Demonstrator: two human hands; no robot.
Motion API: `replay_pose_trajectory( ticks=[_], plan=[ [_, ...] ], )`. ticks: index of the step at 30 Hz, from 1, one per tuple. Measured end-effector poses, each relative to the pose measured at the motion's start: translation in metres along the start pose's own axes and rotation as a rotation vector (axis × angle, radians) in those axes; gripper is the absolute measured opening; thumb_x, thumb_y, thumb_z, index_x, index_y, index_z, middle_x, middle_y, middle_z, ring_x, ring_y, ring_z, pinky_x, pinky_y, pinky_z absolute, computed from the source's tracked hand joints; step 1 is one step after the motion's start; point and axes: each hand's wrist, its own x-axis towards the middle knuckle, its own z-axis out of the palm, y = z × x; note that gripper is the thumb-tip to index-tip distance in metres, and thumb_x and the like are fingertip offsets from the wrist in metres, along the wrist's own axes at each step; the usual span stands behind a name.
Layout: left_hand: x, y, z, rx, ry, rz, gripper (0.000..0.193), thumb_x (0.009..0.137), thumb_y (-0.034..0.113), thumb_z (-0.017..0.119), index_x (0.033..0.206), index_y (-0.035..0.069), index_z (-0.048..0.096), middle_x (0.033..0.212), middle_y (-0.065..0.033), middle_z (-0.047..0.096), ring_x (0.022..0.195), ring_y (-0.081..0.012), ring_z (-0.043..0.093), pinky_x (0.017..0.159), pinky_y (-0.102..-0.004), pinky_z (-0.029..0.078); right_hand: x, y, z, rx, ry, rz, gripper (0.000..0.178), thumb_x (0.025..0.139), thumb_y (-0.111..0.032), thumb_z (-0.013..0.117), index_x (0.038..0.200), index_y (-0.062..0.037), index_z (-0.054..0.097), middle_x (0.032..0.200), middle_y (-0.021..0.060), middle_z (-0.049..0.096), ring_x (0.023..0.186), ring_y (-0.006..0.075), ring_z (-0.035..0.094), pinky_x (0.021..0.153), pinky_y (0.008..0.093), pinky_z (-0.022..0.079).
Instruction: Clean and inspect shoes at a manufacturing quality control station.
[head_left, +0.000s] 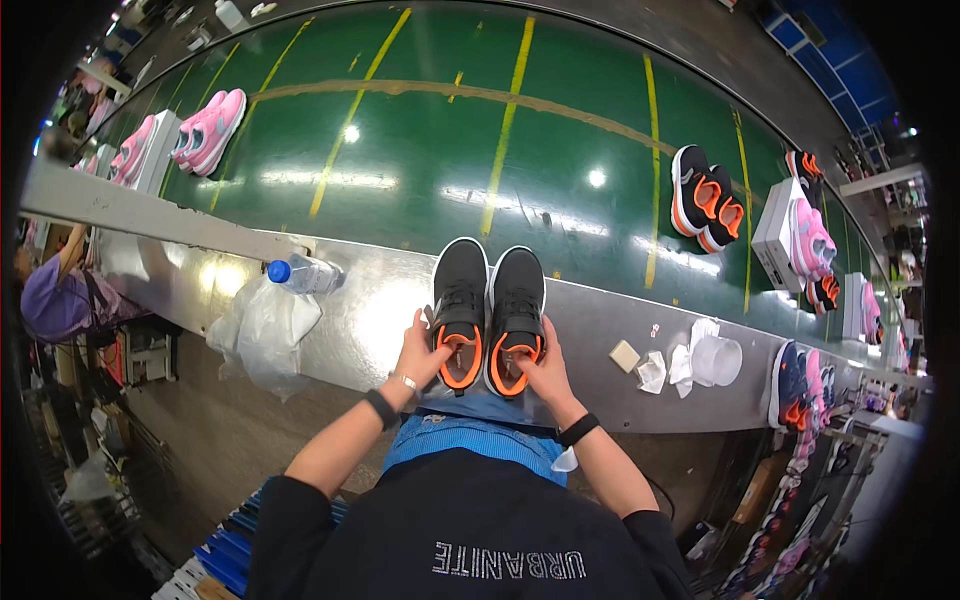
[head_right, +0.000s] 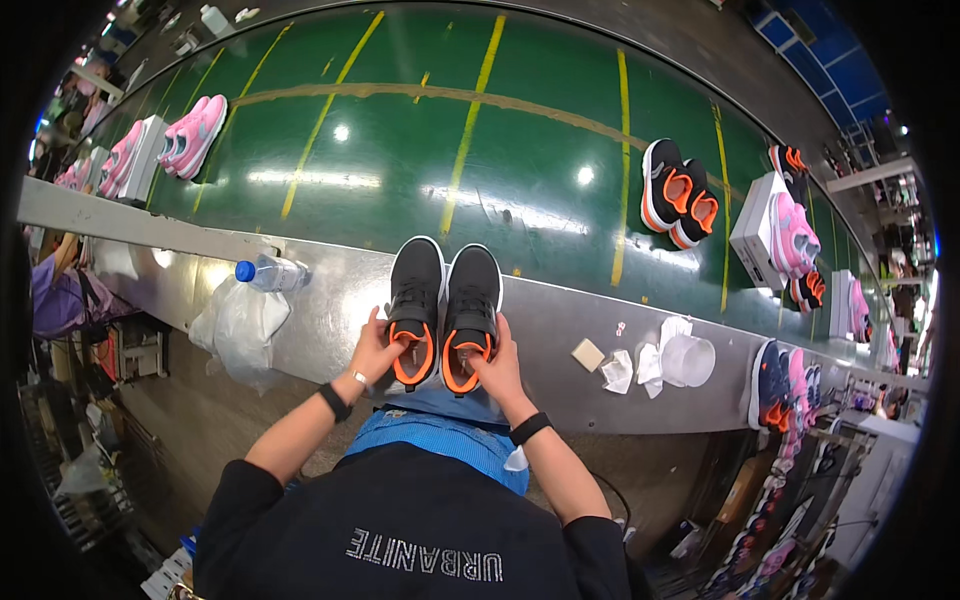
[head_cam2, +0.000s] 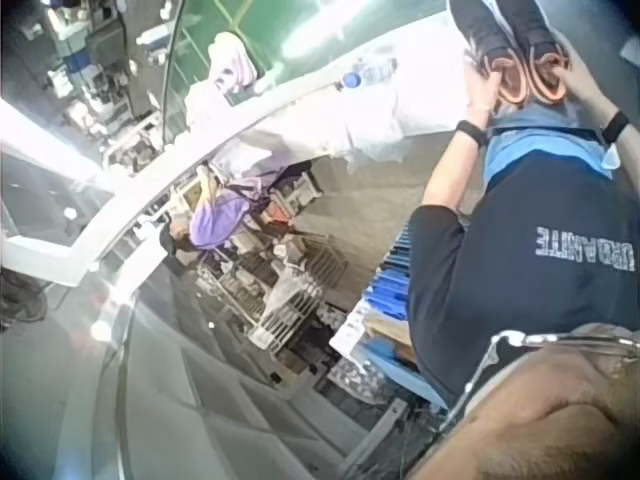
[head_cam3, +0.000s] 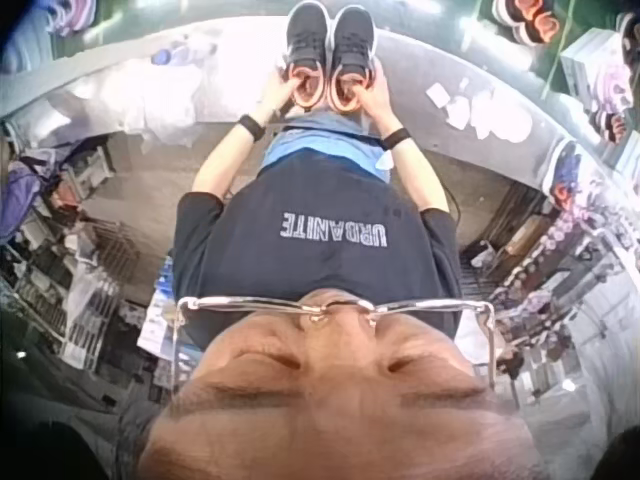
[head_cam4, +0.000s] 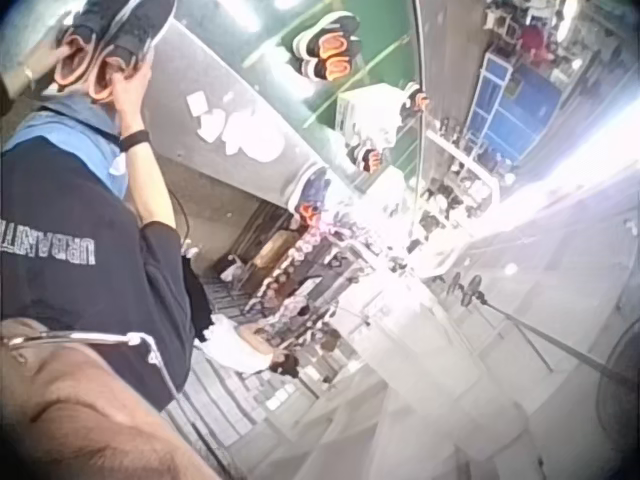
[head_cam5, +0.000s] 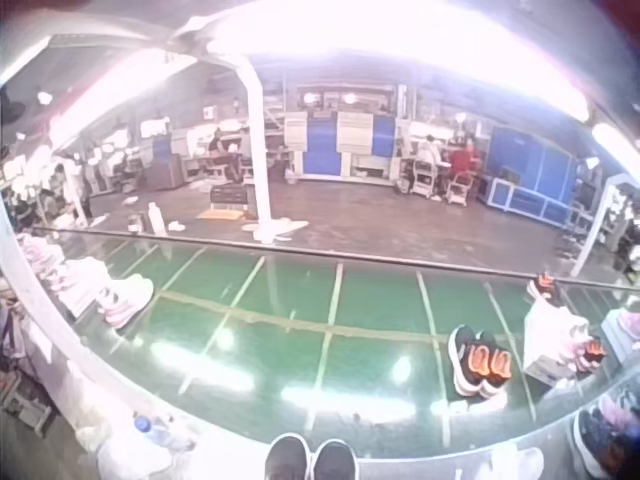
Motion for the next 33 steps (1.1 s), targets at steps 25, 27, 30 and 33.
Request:
replay_pose_trajectory(
  ticks=[25,27,30,33],
  plan=[
    [-0.024,0.004,-0.019,-0.385,0.026,0.258,0.074,0.074,-0.015,0.034,0.140,0.013,0.016,0.124,-0.0136,0.044,0.102,-0.0174,0.052,0.087,-0.0273,0.043,-0.041,-0.060,0.026,0.033,0.250,-0.313,0.068,0.072,0.008,0.044,0.136,-0.0086,0.025,0.115,0.0100,0.044,0.099,0.0172,0.049,0.086,0.0291,0.042],
    [-0.028,0.014,-0.024,-0.659,-0.069,0.184,0.071,0.076,-0.011,0.037,0.140,0.010,0.015,0.122,-0.0104,0.047,0.100,-0.0165,0.053,0.087,-0.0274,0.043,-0.050,-0.066,0.023,0.404,0.071,-0.042,0.063,0.071,0.006,0.046,0.131,-0.0048,0.031,0.114,0.0082,0.045,0.104,0.0194,0.048,0.090,0.0282,0.038],
    [-0.019,-0.002,-0.049,-0.865,-0.233,-0.135,0.044,0.079,-0.002,0.039,0.123,0.001,0.040,0.107,-0.0119,0.056,0.095,-0.0213,0.058,0.084,-0.0319,0.047,-0.049,-0.058,-0.010,0.859,-0.060,0.211,0.046,0.076,-0.005,0.047,0.122,-0.0021,0.042,0.112,0.0101,0.052,0.102,0.0218,0.053,0.090,0.0308,0.042],
    [-0.006,-0.021,-0.043,-1.018,-0.211,-0.278,0.032,0.079,0.000,0.041,0.110,0.000,0.048,0.101,-0.0124,0.058,0.090,-0.0223,0.060,0.079,-0.0321,0.050,-0.048,-0.041,-0.008,1.009,-0.011,0.232,0.036,0.079,-0.006,0.046,0.115,-0.0024,0.048,0.105,0.0090,0.056,0.097,0.0201,0.056,0.086,0.0310,0.045]
  ],
)
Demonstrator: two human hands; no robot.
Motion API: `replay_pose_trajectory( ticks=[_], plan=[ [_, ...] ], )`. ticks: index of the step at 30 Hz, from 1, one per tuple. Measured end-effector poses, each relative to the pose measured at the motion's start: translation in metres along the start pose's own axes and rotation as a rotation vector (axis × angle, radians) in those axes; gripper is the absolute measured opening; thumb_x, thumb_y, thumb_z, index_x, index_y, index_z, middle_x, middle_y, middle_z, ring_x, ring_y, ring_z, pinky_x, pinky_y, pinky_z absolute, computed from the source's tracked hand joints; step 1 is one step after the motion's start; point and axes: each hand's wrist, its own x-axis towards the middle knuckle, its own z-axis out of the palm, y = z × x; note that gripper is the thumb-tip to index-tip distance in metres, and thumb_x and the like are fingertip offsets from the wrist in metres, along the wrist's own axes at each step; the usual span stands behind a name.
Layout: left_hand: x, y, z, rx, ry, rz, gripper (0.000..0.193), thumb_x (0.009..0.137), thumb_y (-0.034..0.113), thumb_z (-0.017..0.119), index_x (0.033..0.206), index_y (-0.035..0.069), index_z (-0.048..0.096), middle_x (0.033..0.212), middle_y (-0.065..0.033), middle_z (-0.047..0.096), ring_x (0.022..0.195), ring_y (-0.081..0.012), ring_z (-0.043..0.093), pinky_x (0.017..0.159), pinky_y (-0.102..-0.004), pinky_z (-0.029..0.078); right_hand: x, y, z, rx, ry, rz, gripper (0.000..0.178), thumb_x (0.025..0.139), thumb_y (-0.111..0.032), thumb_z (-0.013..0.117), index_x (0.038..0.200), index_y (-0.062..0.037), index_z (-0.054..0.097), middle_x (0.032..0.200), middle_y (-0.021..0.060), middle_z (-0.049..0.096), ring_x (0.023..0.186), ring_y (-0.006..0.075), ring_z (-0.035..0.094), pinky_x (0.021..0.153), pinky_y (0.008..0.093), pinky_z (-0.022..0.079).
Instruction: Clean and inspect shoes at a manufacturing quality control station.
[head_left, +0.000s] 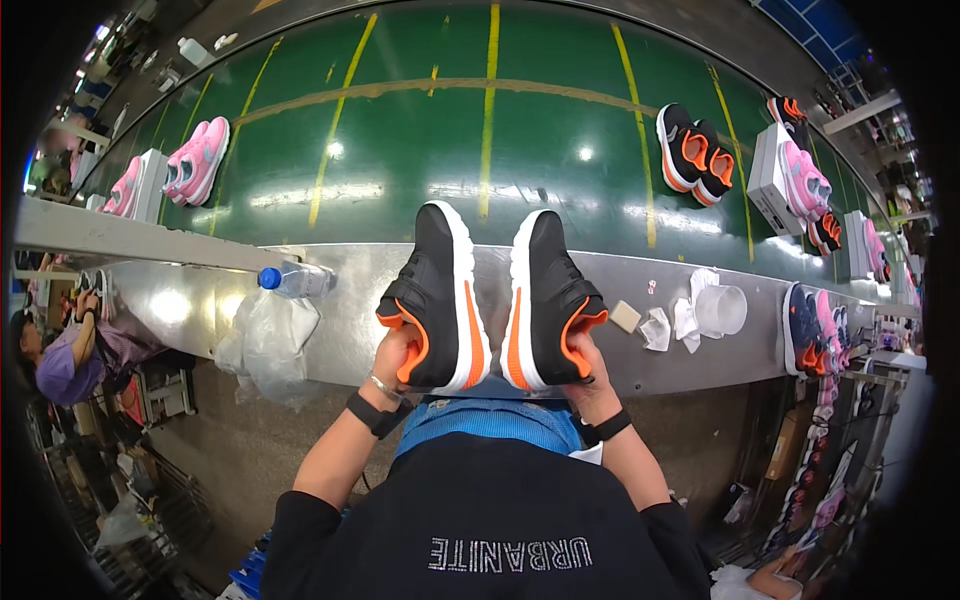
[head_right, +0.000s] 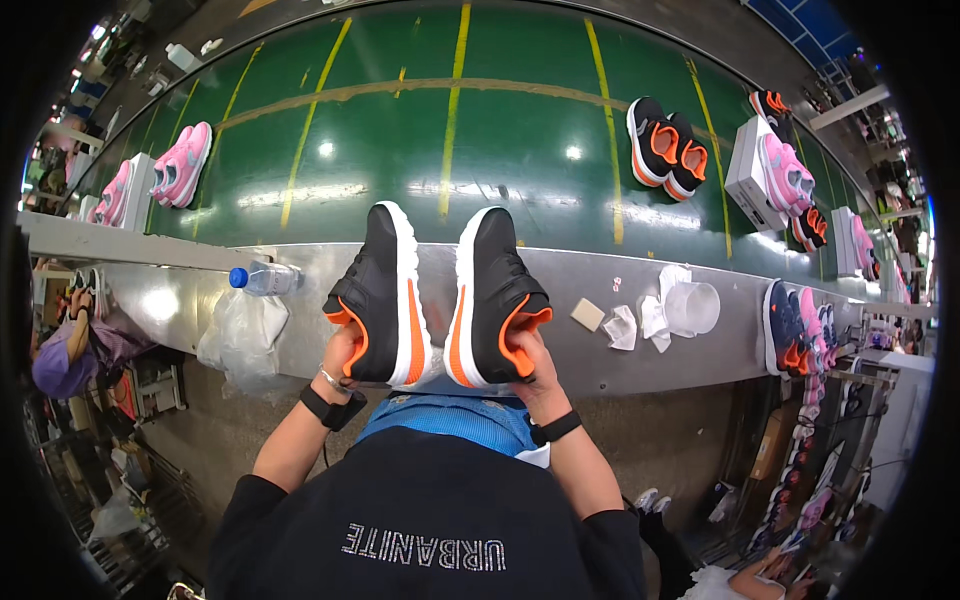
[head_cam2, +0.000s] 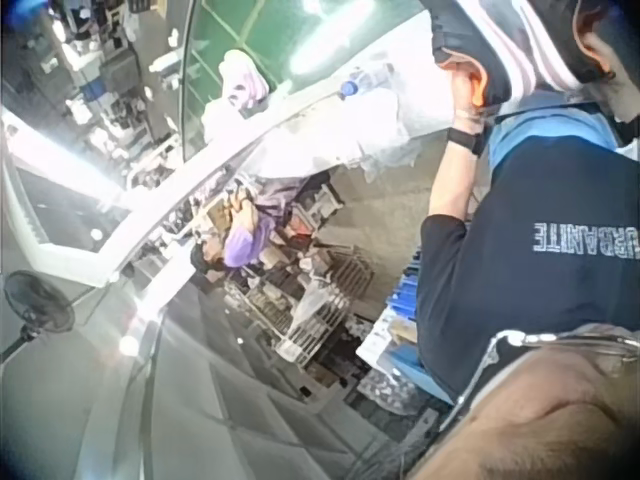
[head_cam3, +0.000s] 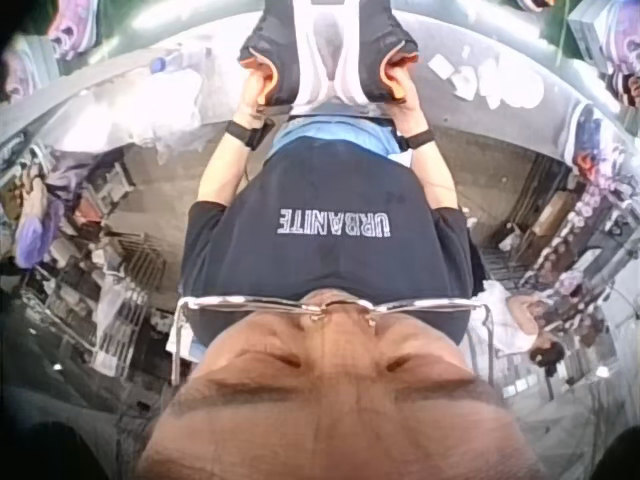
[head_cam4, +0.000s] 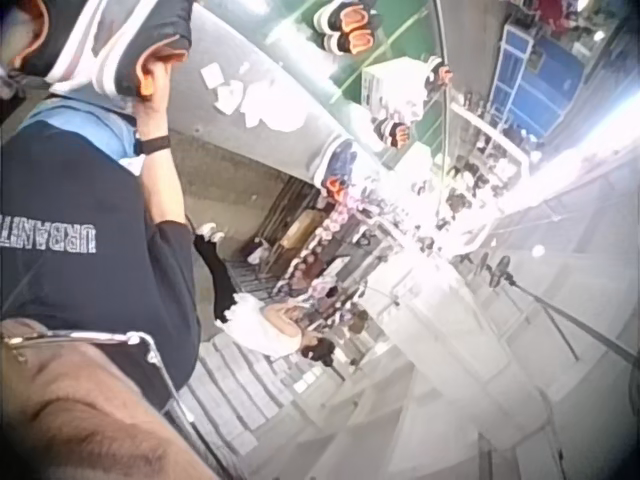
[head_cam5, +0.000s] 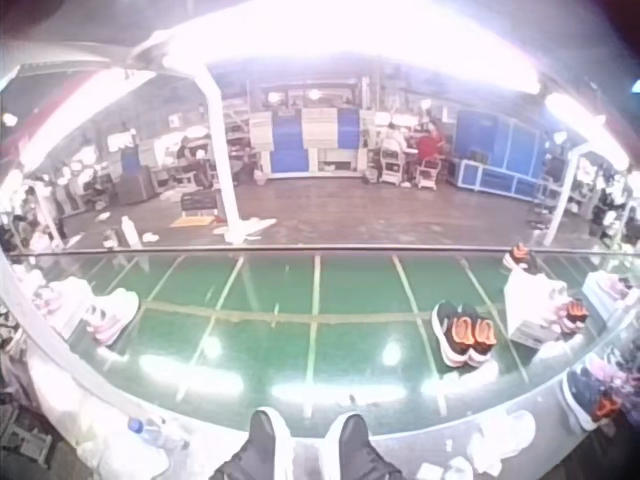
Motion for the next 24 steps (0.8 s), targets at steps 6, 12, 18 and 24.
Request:
replay_pose_trajectory(
  ticks=[6,12,18,24],
  plan=[
    [0.008,-0.006,0.000,-0.041,0.037,-0.134,0.031,0.079,0.001,0.041,0.108,-0.003,0.049,0.098,-0.0145,0.059,0.084,-0.0226,0.062,0.076,-0.0308,0.052,0.001,0.014,-0.010,0.149,0.057,0.043,0.028,0.083,-0.011,0.046,0.109,-0.0016,0.052,0.100,0.0090,0.059,0.090,0.0170,0.058,0.080,0.0284,0.047],
    [0.010,-0.006,0.008,-0.002,0.065,-0.233,0.027,0.079,0.002,0.042,0.102,-0.007,0.052,0.096,-0.0166,0.060,0.083,-0.0227,0.062,0.078,-0.0315,0.051,-0.001,0.020,-0.019,0.153,0.060,0.022,0.026,0.085,-0.013,0.045,0.104,0.0014,0.055,0.095,0.0091,0.061,0.088,0.0166,0.059,0.081,0.0278,0.047],
    [0.022,-0.015,-0.009,0.028,0.045,-0.247,0.024,0.079,0.002,0.041,0.099,-0.006,0.051,0.091,-0.0152,0.061,0.078,-0.0215,0.062,0.072,-0.0304,0.052,0.001,0.027,-0.031,0.161,-0.051,0.027,0.034,0.086,-0.015,0.044,0.116,0.0002,0.048,0.111,0.0115,0.055,0.101,0.0208,0.055,0.089,0.0318,0.044],
    [0.018,-0.017,-0.022,0.108,0.001,-0.215,0.029,0.080,0.002,0.042,0.108,-0.001,0.050,0.100,-0.0142,0.058,0.088,-0.0229,0.060,0.078,-0.0313,0.050,-0.002,0.037,-0.037,0.073,-0.038,0.013,0.042,0.083,-0.017,0.051,0.123,-0.0045,0.042,0.116,0.0097,0.052,0.105,0.0213,0.053,0.091,0.0316,0.042]
  ],
)
